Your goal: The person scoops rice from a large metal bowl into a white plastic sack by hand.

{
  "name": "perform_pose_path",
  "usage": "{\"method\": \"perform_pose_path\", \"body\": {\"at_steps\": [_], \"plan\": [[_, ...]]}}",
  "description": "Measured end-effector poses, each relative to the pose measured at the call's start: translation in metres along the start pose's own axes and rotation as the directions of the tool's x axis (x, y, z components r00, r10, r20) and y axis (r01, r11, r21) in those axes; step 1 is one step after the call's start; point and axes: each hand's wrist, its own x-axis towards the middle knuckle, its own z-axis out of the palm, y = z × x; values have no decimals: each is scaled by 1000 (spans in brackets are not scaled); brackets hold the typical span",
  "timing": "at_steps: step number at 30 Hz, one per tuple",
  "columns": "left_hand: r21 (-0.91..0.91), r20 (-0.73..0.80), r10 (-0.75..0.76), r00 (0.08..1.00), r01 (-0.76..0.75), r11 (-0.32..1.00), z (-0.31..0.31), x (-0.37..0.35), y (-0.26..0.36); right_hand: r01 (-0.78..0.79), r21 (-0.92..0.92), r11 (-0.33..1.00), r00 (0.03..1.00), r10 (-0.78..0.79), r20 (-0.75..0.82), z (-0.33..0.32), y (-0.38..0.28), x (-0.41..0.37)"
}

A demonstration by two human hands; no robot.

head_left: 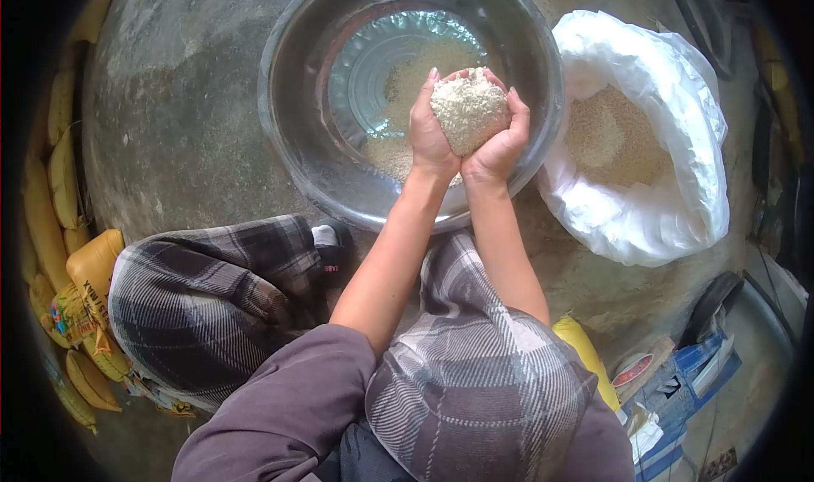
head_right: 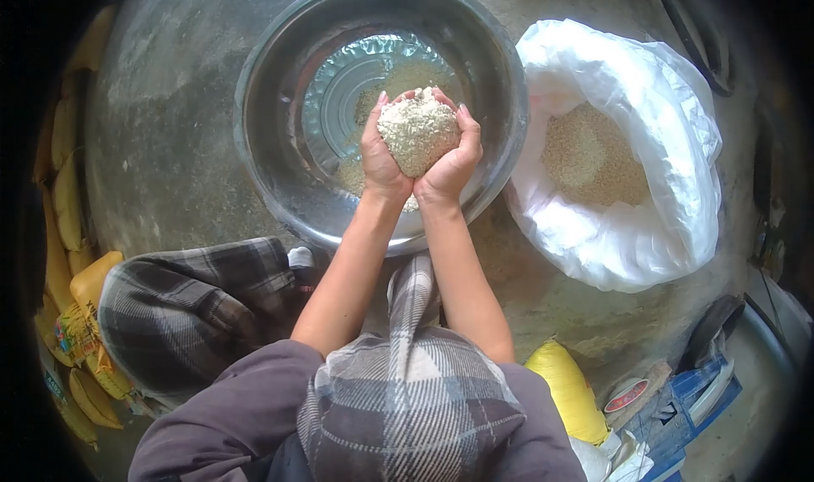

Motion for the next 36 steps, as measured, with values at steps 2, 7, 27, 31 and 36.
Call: {"method": "perform_pose_path", "body": {"at_steps": [2, 7, 27, 31, 36], "plan": [[-7, 13, -8, 1000, 8, 1000, 13, -3, 2, 56, 13, 998, 998, -56, 21, 5, -8, -2], [24, -15, -5, 1000, 5, 1000, 9, 0, -4, 23, 16, 1000, 1000, -23, 11, -10, -3, 7], [960, 280, -302, 911, -269, 79, 129, 62, -188, 364, -500, 786, 767, -557, -318, -75, -185, 103], [967, 250, -470, 846, -190, 172, 97, 54, -105, 407, -721, 560, 631, -744, -221, -88, -193, 91], [827, 323, 312, 894, -426, 367, 21, 48, 29, 345, -849, 401, 596, -792, -132, -60, -92, 35]]}}
